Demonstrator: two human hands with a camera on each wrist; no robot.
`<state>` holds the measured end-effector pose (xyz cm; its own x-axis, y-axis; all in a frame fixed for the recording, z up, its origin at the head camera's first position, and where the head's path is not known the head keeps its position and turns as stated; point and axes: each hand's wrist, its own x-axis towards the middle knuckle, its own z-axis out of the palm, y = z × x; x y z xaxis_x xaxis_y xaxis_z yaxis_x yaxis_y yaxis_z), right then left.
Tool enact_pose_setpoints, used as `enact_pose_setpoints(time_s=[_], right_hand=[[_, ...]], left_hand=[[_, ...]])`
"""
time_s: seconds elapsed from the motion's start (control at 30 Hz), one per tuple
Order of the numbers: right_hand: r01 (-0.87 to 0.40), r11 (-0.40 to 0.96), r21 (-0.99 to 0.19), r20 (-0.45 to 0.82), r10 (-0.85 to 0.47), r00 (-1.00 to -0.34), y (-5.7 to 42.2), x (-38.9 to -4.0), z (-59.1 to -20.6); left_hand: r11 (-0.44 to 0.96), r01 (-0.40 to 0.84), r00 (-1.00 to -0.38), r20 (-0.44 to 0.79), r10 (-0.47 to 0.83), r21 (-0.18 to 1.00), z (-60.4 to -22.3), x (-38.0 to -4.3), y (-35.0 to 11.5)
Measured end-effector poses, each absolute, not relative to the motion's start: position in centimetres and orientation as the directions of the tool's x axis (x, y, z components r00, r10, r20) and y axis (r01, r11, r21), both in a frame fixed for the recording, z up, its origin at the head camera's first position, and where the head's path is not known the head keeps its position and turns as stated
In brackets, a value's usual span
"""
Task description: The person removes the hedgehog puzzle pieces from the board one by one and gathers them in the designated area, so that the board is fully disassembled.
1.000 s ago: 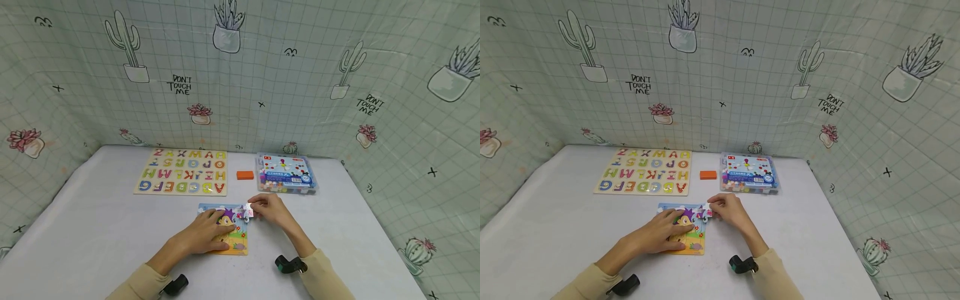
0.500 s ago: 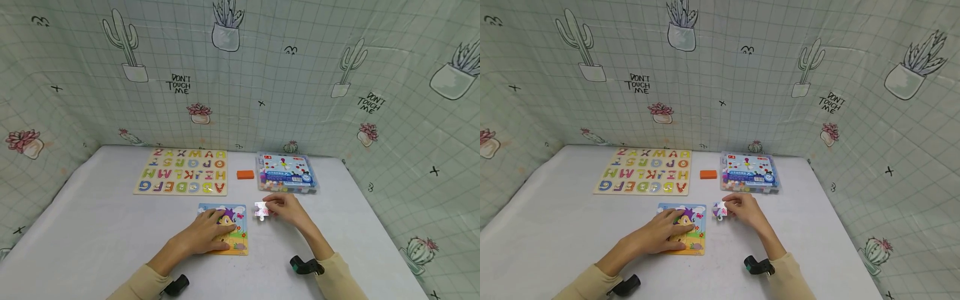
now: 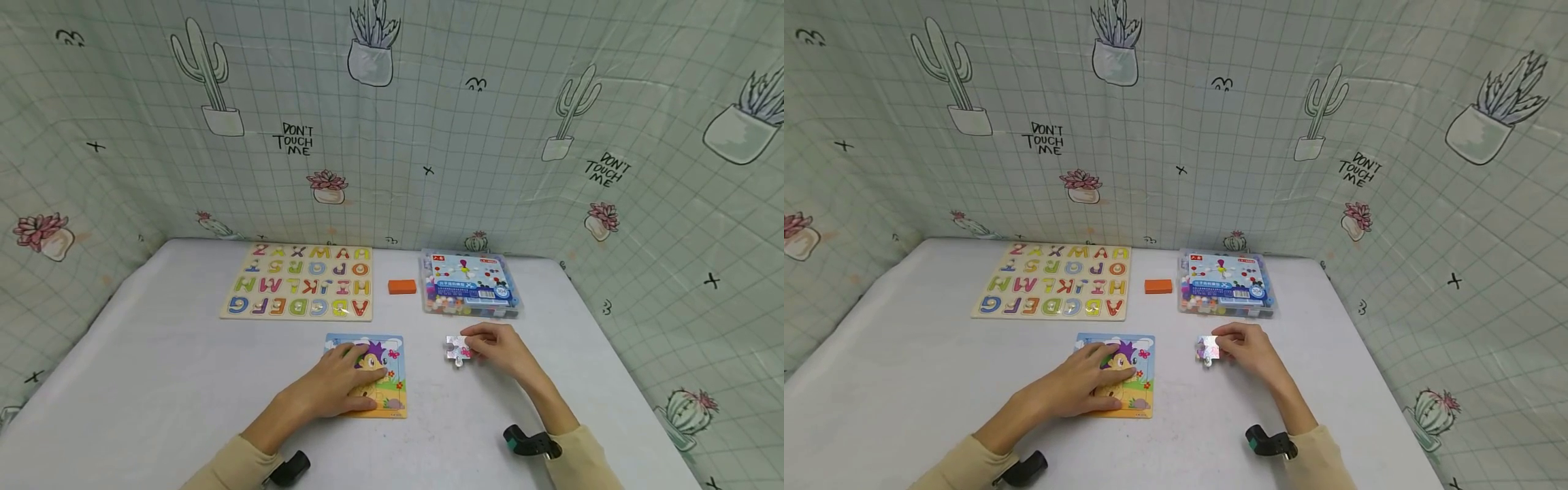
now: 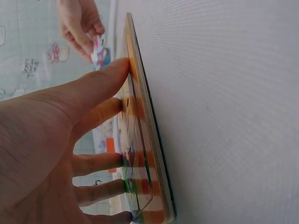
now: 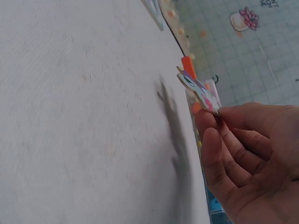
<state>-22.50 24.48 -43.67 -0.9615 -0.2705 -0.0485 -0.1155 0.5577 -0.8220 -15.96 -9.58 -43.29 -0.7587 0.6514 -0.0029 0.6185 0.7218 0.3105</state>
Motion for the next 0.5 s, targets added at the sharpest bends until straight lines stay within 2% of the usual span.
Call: enact_pose_setpoints(time_s=[0.5], right_hand=[[-0.060, 0.586, -0.808, -0.078, -0.208, -0.975, 27.6, -22.6, -43.9]], left_hand=[[0.722, 0.614, -0.761, -0.004, 0.649, 0.318, -43.5, -16.0, -9.6]])
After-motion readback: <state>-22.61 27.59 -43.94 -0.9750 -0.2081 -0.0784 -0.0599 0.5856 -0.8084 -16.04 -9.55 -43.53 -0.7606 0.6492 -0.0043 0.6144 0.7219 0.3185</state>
